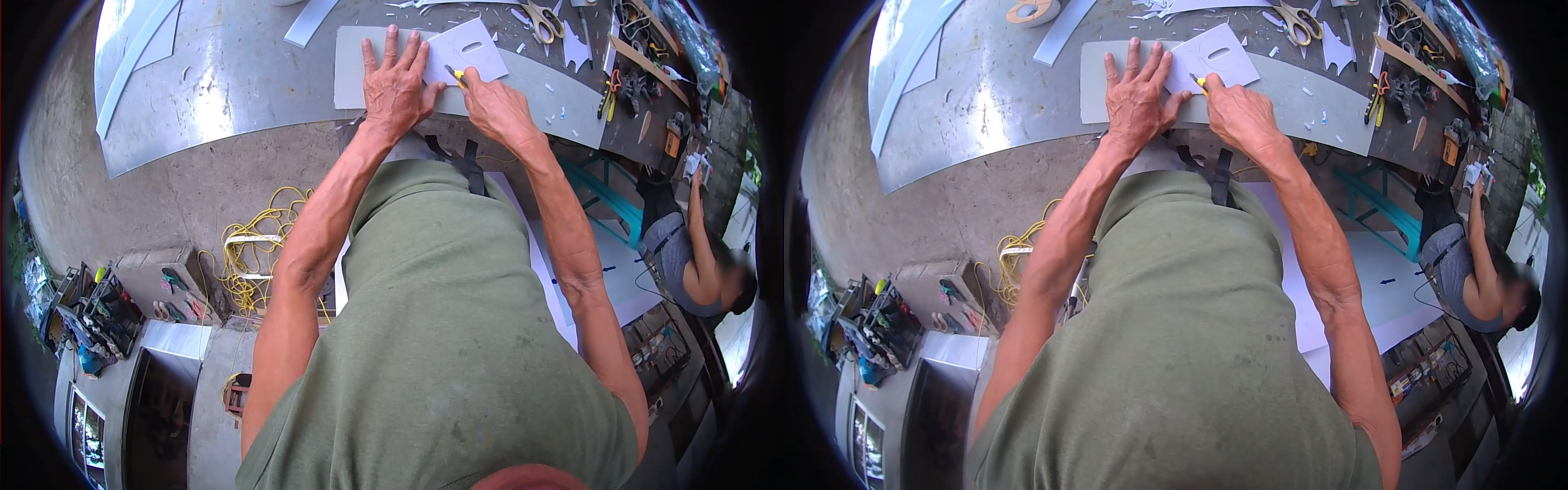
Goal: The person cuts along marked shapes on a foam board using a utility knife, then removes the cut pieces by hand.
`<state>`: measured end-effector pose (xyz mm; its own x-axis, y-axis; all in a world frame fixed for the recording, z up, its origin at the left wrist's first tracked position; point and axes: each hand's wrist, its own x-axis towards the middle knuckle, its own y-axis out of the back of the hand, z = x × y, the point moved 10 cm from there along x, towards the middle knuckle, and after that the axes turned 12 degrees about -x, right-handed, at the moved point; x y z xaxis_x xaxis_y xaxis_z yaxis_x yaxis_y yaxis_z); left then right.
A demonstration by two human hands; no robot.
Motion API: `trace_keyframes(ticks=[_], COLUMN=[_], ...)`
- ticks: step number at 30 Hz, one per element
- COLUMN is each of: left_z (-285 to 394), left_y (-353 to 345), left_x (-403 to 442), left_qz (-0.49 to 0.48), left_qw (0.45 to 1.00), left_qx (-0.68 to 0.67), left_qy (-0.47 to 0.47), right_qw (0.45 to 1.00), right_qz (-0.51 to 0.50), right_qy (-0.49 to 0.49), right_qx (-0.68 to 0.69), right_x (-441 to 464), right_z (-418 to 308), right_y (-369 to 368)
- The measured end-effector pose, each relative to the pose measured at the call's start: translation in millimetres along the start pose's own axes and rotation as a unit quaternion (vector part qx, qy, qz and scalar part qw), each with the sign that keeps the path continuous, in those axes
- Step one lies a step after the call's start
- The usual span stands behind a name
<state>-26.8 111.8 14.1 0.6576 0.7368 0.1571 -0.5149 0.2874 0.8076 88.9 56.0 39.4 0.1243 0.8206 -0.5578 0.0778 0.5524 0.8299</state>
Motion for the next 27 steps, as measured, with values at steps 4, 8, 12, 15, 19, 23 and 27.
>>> trace_keyframes(ticks=[4,8,12,15,19,23,27], left_z=[2,2,3,3,8,6,5], left_y=[0,-11,-21,-18,-12,-15,-16], left_x=[-5,11,13,14,17,16,17], left_qz=[-0.039,-0.077,-0.117,-0.112,-0.096,-0.101,-0.100], left_qw=[0.998,0.993,0.989,0.989,0.991,0.991,0.991], left_qx=[-0.039,-0.064,-0.023,-0.025,-0.035,-0.029,-0.035], left_qy=[-0.013,-0.070,-0.093,-0.088,-0.087,-0.086,-0.080], right_qw=[0.996,0.994,0.997,0.998,0.999,0.999,0.999], right_qz=[0.028,0.026,-0.010,-0.018,-0.017,-0.008,-0.016], right_qy=[0.062,0.087,0.064,0.050,0.047,0.049,0.047], right_qx=[-0.064,-0.064,-0.043,-0.020,-0.008,-0.015,-0.019], right_x=[0,1,-4,-4,-6,-5,-5], right_z=[20,21,9,7,6,6,8], right_y=[2,-1,0,-7,-5,-7,-6])
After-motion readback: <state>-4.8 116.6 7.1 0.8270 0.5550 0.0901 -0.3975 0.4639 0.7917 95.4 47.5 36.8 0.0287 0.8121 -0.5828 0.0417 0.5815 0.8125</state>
